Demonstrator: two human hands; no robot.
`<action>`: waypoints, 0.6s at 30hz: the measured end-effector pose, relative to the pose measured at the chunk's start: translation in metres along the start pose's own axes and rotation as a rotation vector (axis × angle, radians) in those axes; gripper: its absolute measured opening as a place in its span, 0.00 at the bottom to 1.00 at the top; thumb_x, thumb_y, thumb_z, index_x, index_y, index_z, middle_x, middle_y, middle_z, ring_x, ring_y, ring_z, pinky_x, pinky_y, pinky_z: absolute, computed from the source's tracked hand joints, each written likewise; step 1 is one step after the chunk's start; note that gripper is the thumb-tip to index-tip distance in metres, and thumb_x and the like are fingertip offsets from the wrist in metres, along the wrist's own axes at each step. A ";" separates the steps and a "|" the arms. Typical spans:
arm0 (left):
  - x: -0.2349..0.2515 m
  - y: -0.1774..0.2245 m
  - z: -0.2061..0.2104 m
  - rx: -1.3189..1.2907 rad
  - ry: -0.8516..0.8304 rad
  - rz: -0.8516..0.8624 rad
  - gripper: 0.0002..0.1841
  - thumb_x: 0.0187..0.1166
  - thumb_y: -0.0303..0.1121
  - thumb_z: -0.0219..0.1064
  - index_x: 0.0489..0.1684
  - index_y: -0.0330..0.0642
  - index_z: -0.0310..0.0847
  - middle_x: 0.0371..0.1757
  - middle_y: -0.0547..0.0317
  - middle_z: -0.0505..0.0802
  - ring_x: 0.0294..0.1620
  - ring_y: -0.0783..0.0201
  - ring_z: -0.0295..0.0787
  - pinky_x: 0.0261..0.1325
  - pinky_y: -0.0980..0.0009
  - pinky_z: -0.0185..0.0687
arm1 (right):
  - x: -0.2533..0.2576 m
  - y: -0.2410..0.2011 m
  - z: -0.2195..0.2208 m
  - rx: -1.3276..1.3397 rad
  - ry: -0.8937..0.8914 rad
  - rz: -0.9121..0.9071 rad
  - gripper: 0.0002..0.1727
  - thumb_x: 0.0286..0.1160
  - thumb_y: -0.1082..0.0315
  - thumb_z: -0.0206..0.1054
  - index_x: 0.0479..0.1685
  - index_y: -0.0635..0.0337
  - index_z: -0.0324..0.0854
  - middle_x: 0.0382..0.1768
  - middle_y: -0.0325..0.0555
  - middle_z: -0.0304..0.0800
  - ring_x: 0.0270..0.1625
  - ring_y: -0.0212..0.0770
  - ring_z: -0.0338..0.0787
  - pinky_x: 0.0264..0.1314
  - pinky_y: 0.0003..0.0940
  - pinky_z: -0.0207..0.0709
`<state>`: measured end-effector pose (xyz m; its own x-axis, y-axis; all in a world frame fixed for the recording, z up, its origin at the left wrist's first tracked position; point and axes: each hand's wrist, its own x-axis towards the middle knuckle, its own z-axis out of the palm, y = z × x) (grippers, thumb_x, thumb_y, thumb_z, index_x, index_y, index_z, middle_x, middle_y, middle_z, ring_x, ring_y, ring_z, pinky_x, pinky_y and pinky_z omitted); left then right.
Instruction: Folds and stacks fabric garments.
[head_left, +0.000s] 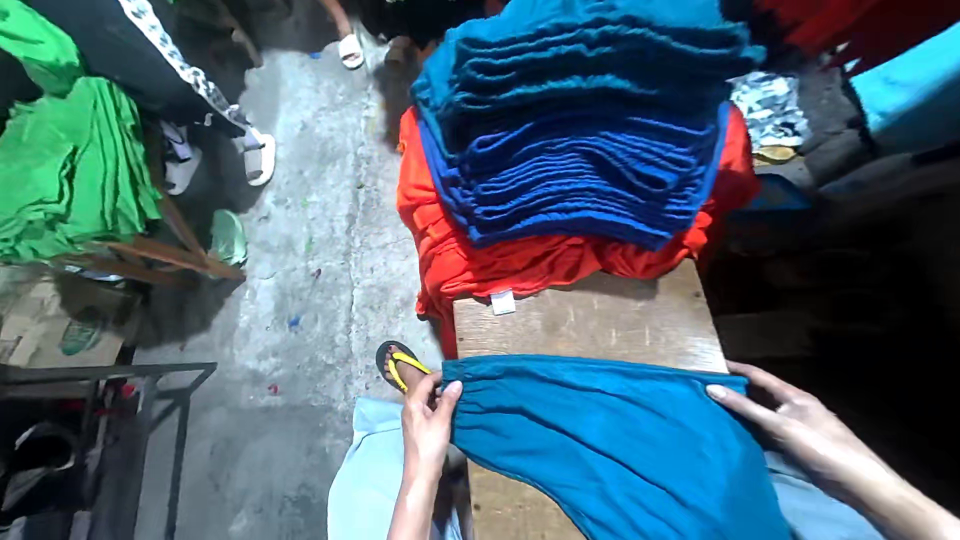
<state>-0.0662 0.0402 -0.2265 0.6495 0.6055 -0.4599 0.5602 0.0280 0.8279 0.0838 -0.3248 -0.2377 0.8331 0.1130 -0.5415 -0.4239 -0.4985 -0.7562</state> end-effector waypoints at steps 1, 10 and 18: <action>-0.002 -0.001 0.001 0.019 0.013 0.056 0.11 0.76 0.28 0.71 0.50 0.33 0.87 0.42 0.52 0.93 0.44 0.66 0.91 0.52 0.68 0.87 | 0.001 -0.003 -0.002 -0.039 0.005 -0.022 0.21 0.77 0.72 0.68 0.69 0.62 0.78 0.54 0.51 0.87 0.49 0.39 0.88 0.52 0.43 0.83; -0.016 -0.006 0.013 0.319 0.137 0.381 0.17 0.68 0.34 0.78 0.53 0.37 0.90 0.47 0.50 0.94 0.49 0.59 0.92 0.56 0.60 0.87 | -0.003 0.008 -0.009 0.014 0.066 -0.154 0.09 0.66 0.77 0.66 0.42 0.57 0.76 0.29 0.29 0.83 0.30 0.19 0.84 0.35 0.15 0.81; -0.006 0.002 0.011 0.199 0.025 0.202 0.13 0.71 0.33 0.77 0.49 0.39 0.89 0.45 0.55 0.93 0.49 0.64 0.90 0.59 0.60 0.83 | -0.005 0.016 -0.010 0.175 0.067 -0.119 0.06 0.72 0.75 0.61 0.40 0.53 0.77 0.26 0.26 0.84 0.22 0.18 0.80 0.25 0.11 0.75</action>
<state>-0.0636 0.0278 -0.2257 0.7467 0.6024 -0.2821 0.5125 -0.2506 0.8213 0.0763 -0.3421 -0.2431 0.9001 0.1020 -0.4237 -0.3717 -0.3279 -0.8685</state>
